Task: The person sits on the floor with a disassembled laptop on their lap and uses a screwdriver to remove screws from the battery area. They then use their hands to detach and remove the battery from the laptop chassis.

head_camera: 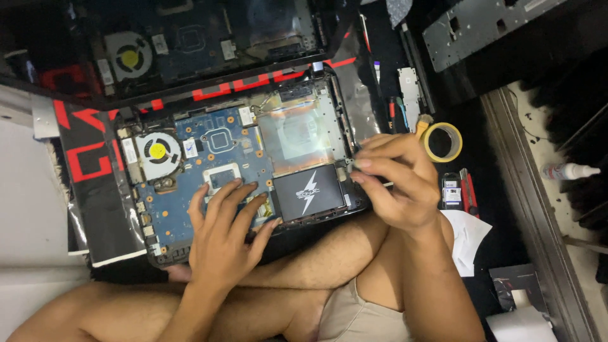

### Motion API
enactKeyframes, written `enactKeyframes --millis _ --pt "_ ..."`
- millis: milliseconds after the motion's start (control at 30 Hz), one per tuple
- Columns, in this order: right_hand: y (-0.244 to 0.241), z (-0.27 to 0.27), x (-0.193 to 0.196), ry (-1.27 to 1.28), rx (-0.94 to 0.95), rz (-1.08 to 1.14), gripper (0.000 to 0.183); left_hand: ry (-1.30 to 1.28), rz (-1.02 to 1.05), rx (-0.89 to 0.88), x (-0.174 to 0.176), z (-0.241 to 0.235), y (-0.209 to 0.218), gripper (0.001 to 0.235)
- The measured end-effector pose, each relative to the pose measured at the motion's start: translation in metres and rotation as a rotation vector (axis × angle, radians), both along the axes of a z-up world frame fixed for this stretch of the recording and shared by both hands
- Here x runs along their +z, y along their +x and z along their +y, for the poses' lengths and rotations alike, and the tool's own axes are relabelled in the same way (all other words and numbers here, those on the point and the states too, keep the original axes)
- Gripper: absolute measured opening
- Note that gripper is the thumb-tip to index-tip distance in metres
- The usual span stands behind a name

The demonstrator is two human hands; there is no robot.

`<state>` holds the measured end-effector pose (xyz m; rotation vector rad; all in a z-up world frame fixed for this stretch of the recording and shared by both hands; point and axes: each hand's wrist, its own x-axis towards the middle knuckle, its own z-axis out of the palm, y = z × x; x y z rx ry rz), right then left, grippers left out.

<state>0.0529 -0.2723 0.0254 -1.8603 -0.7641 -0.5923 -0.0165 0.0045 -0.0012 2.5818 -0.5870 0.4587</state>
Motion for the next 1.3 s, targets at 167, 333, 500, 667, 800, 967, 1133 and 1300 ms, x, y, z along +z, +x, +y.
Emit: enactKeyframes --millis 167,333,500,667,800,967,1133,1300 --pt "0.001 -0.001 0.015 -0.056 0.176 0.091 0.018 -0.038 0.024 -0.003 0.015 -0.006 0.003 0.032" --pt "0.003 0.000 0.005 -0.017 -0.078 0.002 0.022 -0.340 0.174 -0.233 0.049 -0.037 0.032 0.027" --pt "0.003 -0.011 0.017 -0.124 0.028 0.090 0.017 -0.379 0.309 -0.467 0.039 -0.071 0.078 0.047" --pt "0.008 -0.007 0.013 -0.125 0.081 0.090 0.024 -0.500 0.254 -0.618 0.020 -0.096 0.101 0.020" --pt "0.014 0.009 0.002 0.166 0.000 -0.016 0.024 -0.602 0.143 -0.338 -0.002 -0.116 0.107 0.032" --pt "0.012 0.005 0.007 0.110 -0.023 0.007 0.018 -0.500 0.043 -0.255 0.016 -0.115 0.103 0.037" --pt "0.007 0.000 0.015 0.002 0.081 0.063 0.023 -0.681 0.358 -0.458 0.029 -0.101 0.102 0.017" --pt "0.007 0.004 0.000 0.076 -0.007 -0.013 0.026 -0.577 0.216 -0.251 0.001 -0.120 0.104 0.038"
